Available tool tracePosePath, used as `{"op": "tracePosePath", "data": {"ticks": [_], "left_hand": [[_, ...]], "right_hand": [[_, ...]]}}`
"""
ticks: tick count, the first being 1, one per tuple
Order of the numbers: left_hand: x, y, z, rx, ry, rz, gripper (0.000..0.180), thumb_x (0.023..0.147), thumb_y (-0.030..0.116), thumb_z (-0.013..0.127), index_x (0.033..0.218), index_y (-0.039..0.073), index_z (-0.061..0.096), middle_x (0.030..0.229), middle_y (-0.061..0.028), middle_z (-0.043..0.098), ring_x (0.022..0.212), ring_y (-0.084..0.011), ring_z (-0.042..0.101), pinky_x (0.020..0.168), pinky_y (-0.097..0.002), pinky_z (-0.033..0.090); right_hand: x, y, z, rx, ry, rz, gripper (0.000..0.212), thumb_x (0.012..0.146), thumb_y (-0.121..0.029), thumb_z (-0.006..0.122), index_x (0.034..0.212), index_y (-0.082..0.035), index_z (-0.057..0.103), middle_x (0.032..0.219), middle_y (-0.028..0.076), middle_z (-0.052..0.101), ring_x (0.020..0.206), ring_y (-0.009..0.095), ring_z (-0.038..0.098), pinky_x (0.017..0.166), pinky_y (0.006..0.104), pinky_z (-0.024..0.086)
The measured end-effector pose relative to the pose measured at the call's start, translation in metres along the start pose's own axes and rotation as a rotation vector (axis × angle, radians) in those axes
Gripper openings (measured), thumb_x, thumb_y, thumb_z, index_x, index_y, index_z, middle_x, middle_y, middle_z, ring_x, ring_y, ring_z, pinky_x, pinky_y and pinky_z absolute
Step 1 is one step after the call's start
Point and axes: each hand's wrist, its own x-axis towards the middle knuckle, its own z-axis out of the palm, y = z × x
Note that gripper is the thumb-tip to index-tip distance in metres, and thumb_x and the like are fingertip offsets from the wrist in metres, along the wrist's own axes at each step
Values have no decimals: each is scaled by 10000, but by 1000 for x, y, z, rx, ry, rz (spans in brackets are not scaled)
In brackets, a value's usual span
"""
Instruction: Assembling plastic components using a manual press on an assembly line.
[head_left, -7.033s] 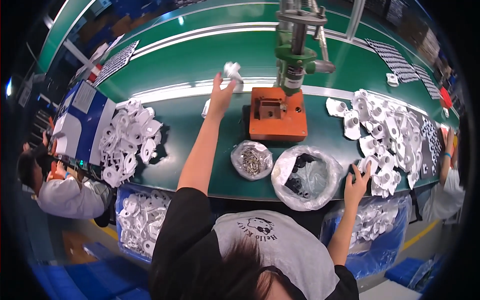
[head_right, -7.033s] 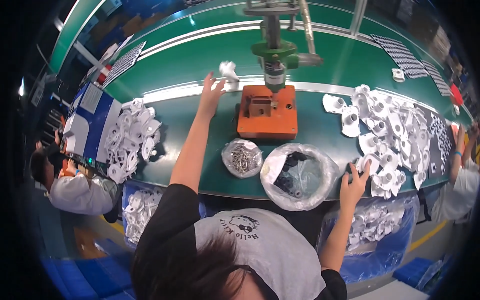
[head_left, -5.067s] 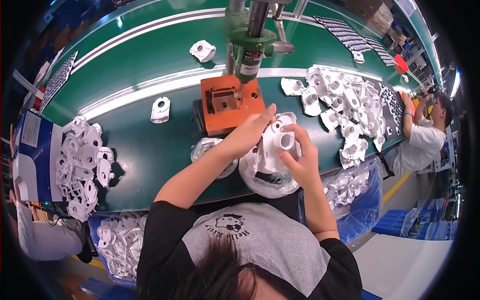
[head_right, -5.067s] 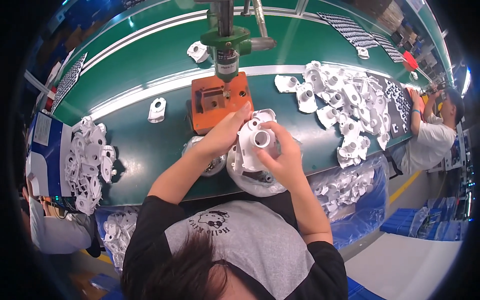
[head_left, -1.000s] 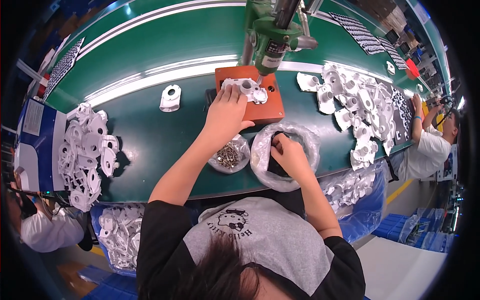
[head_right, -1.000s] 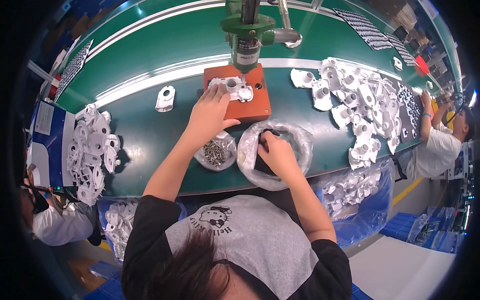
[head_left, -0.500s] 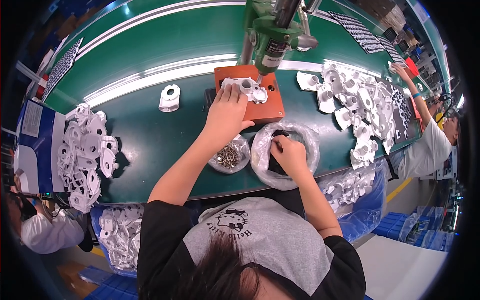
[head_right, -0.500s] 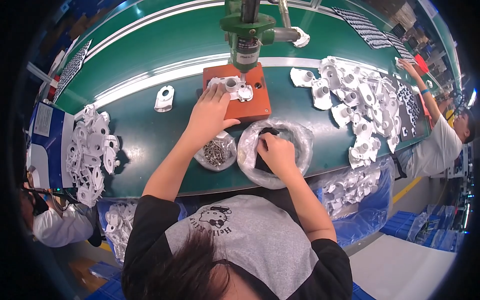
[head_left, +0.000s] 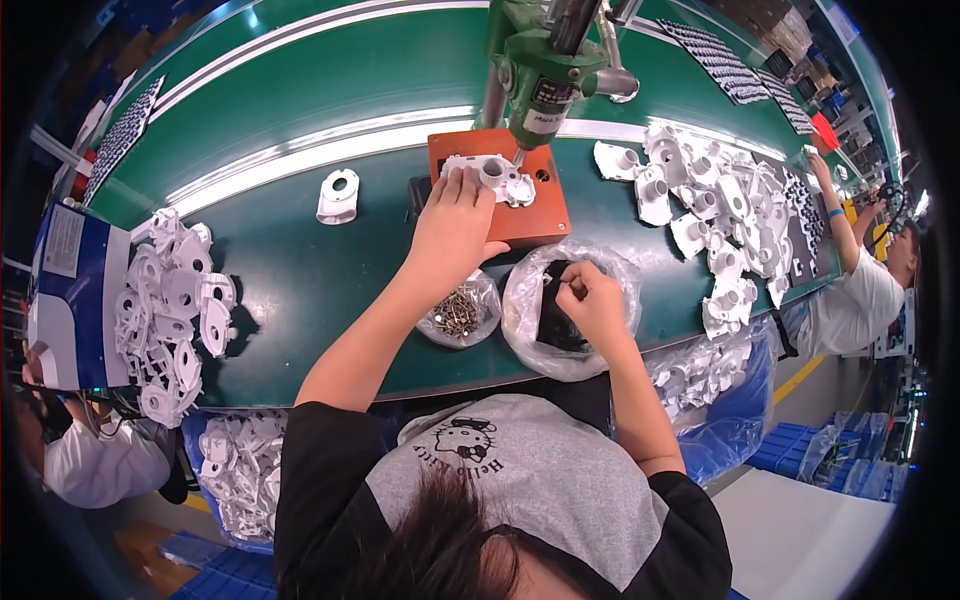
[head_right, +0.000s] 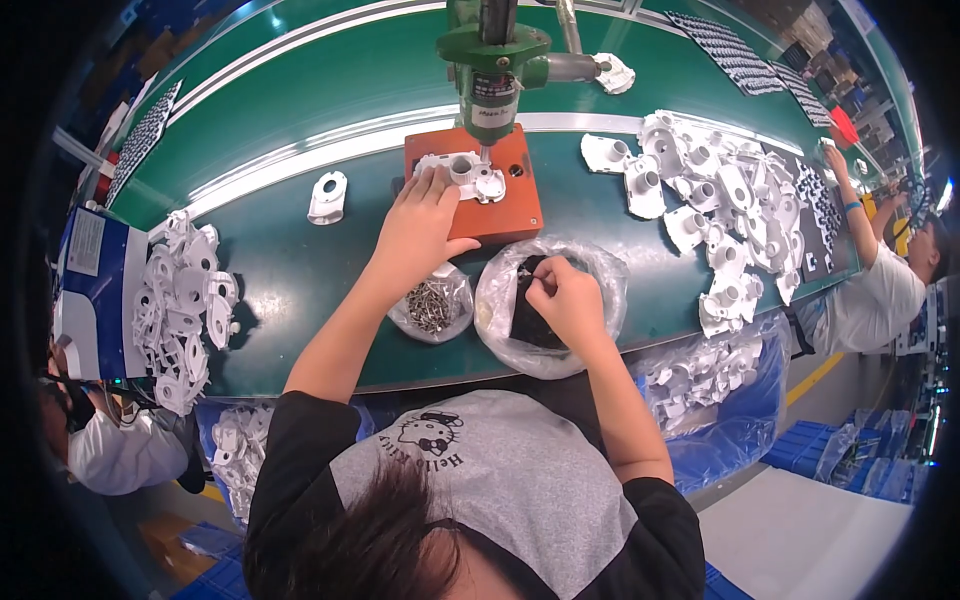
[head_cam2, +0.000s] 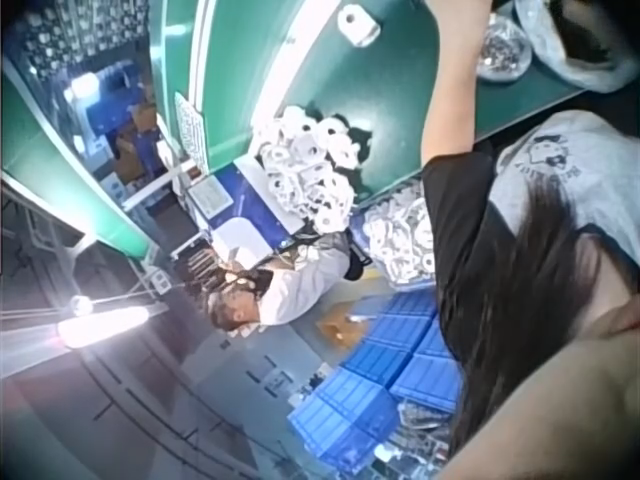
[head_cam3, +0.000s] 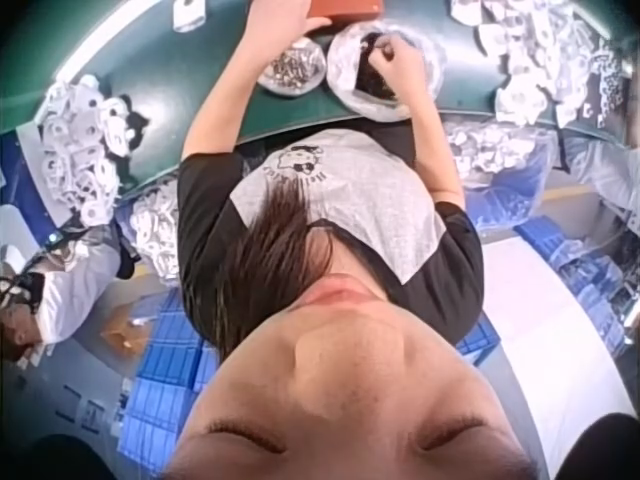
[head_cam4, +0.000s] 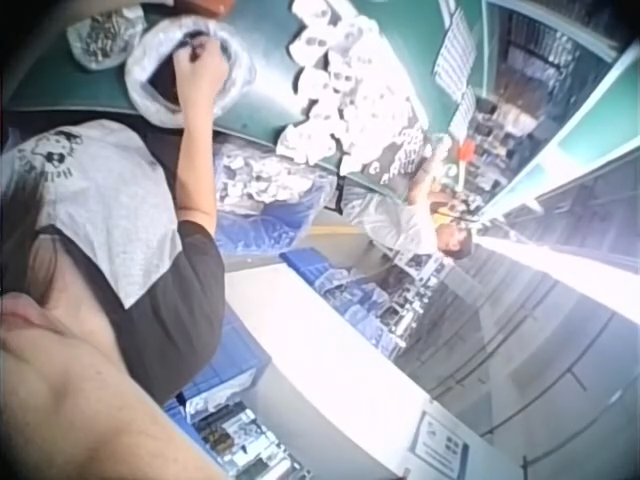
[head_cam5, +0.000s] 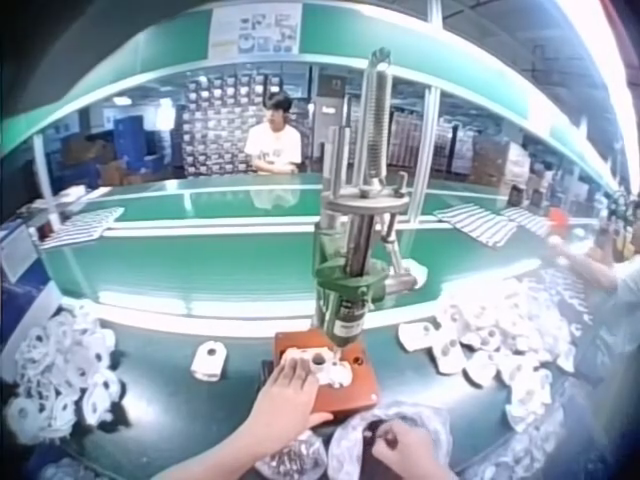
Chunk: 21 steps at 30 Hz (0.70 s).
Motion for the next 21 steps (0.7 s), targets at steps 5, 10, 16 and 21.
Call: {"op": "tracePosePath", "data": {"ticks": [5,10,16,21], "left_hand": [[0,-1,1,2,2,3,726,651,373,800,1154,-57,502,1282,-256,492,1217,-386,468,1050,-426,374],[1,-1,1,-1,0,6,724,654,375,798,1153,-58,500,1283,-257,491,1219,-385,468,1053,-426,371],[0,-1,1,4,-8,4,723,656,377,797,1150,-58,498,1283,-259,490,1217,-383,471,1057,-425,369],[0,0,1,7,0,2,721,653,383,798,1144,-54,499,1288,-259,484,1223,-383,464,1060,-428,364]], "right_hand": [[1,0,-2,69,-17,22,131,777,-97,657,843,-13,581,642,110,594,569,224,588,561,324,463],[0,-2,1,176,-2,1,124,809,-73,644,858,5,561,684,116,605,586,196,585,568,301,457],[0,-2,1,185,-16,-25,134,792,-37,654,852,12,546,727,109,618,618,184,601,584,288,469],[-1,2,2,221,11,-63,139,764,-22,660,841,5,547,728,103,621,664,186,626,609,290,484]]}}
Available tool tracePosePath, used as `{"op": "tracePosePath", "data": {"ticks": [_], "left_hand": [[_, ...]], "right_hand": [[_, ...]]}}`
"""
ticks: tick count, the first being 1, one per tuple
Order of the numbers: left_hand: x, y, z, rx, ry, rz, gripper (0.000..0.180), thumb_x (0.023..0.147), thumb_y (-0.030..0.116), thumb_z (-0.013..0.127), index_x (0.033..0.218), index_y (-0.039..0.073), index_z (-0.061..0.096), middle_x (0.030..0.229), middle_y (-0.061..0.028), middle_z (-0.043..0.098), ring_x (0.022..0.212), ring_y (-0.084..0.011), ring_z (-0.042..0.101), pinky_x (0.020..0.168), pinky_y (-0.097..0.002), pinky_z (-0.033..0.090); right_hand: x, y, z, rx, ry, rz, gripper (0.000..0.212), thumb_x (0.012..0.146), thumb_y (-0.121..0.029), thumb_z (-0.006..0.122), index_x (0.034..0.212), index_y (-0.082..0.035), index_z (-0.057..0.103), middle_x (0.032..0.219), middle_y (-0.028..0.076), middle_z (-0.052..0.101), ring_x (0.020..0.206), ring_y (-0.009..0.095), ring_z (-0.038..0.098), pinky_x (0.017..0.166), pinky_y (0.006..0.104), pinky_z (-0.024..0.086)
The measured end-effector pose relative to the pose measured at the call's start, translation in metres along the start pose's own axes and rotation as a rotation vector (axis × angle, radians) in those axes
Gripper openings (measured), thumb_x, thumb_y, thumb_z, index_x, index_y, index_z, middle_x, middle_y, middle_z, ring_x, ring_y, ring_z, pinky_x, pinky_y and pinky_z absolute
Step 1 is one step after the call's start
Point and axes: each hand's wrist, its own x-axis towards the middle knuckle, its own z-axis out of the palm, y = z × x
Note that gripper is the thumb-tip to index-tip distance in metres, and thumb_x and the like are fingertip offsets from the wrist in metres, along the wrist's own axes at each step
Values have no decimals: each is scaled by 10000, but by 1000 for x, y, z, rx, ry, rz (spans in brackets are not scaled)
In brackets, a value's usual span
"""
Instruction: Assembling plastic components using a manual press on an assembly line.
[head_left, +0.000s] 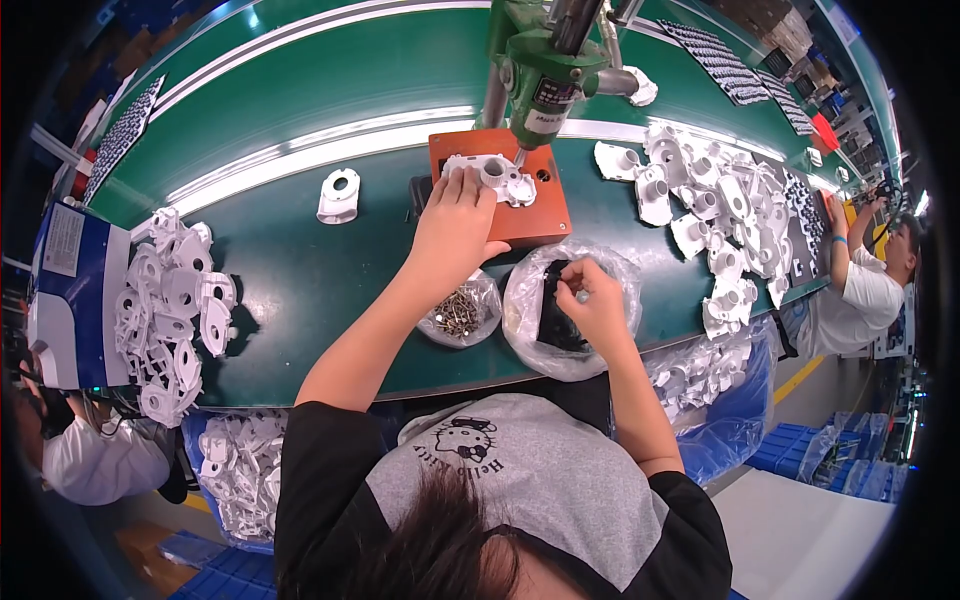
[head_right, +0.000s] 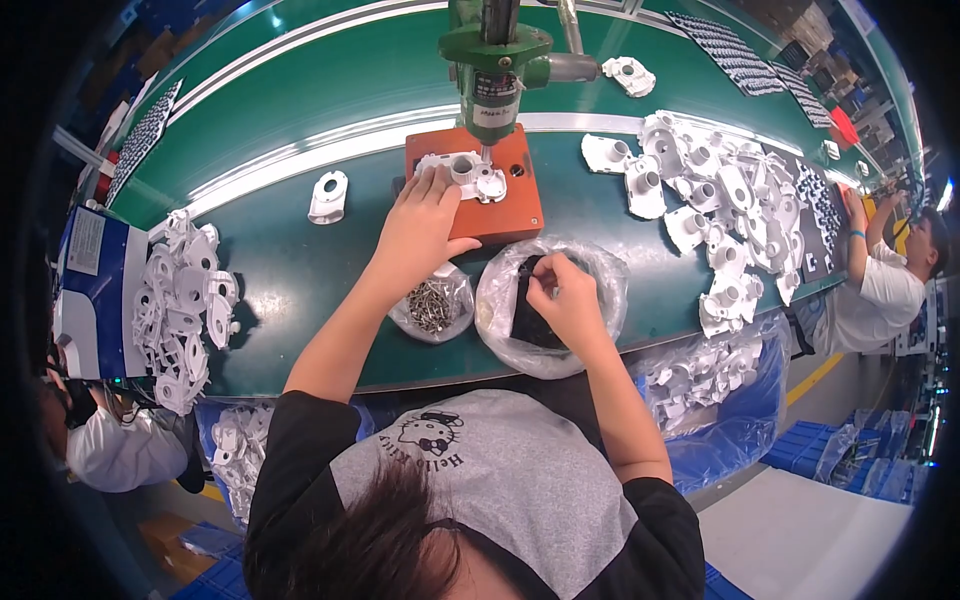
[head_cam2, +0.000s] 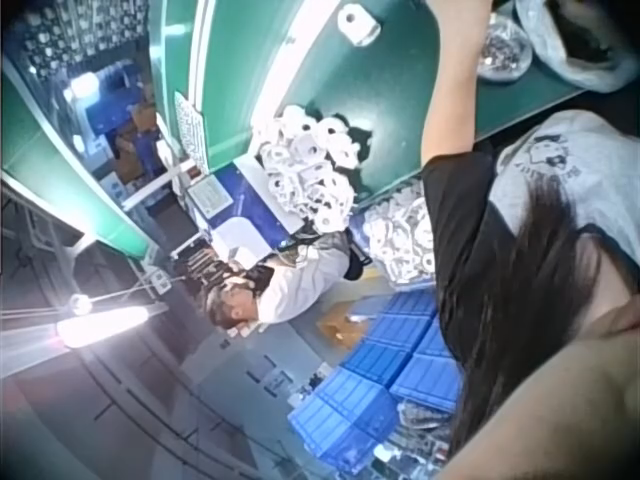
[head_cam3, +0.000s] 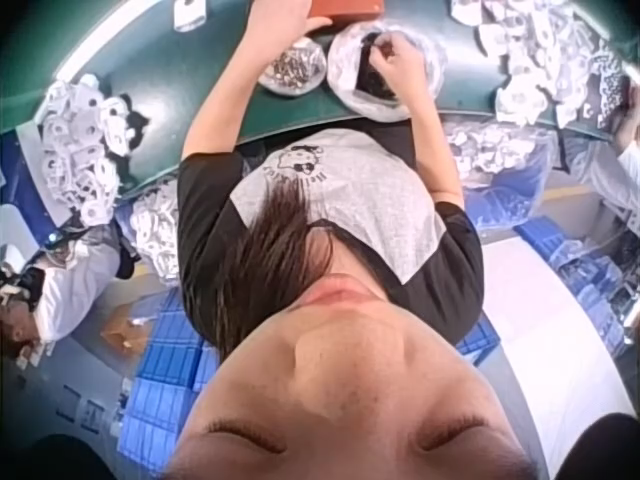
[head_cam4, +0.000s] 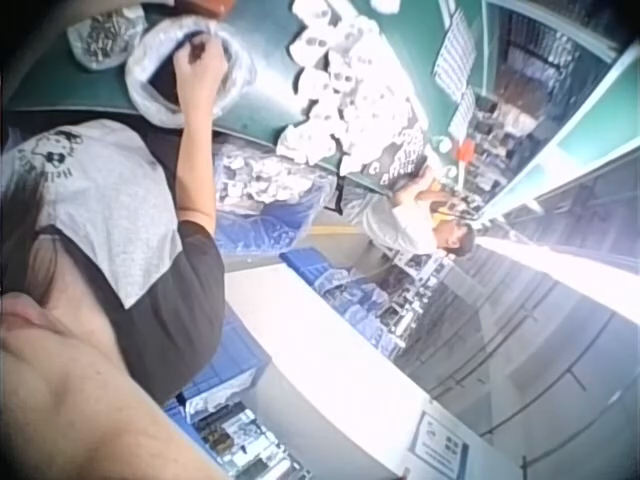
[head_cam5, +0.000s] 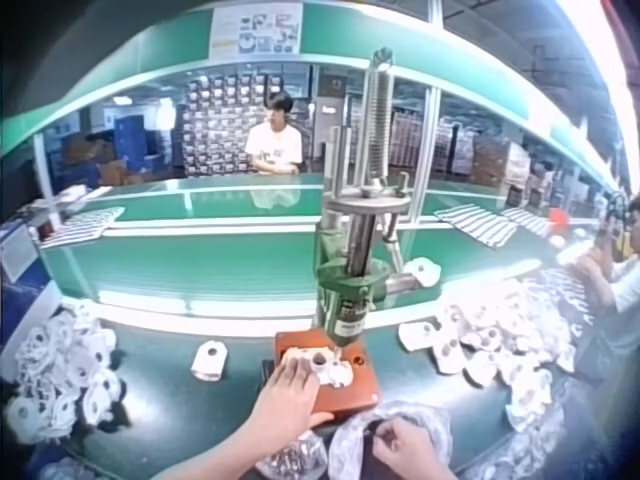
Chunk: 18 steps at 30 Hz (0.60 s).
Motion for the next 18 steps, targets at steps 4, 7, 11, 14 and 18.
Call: {"op": "tracePosePath", "data": {"ticks": [4,7,11,14,18], "left_hand": [[0,-1,1,-4,3,3,720,653,383,798,1141,-53,499,1289,-258,483,1225,-382,462,1059,-429,364],[0,-1,0,-10,0,1,718,653,380,798,1142,-52,499,1285,-258,486,1223,-383,463,1058,-429,364],[0,-1,0,-16,5,7,714,653,374,800,1141,-52,500,1280,-258,488,1221,-387,462,1057,-431,365],[0,-1,0,-13,7,6,718,653,372,800,1145,-53,499,1278,-259,489,1219,-387,464,1055,-432,366],[0,-1,0,-14,4,6,729,653,374,800,1155,-57,496,1276,-259,491,1219,-385,465,1056,-432,366]], "right_hand": [[1,-3,0,-17,-4,0,149,754,-12,665,840,5,545,726,103,620,662,187,626,618,291,488],[1,-6,0,-18,-15,16,157,748,-4,669,843,3,544,742,99,624,672,182,623,630,290,490],[2,-4,3,31,10,8,173,760,21,657,911,7,574,783,76,623,694,132,601,660,261,488],[2,-4,2,36,1,-32,193,774,36,646,958,9,592,810,56,623,707,97,588,676,239,484],[2,-6,1,-1,-27,-35,208,776,30,647,978,11,603,822,53,631,723,112,597,699,247,486]]}}
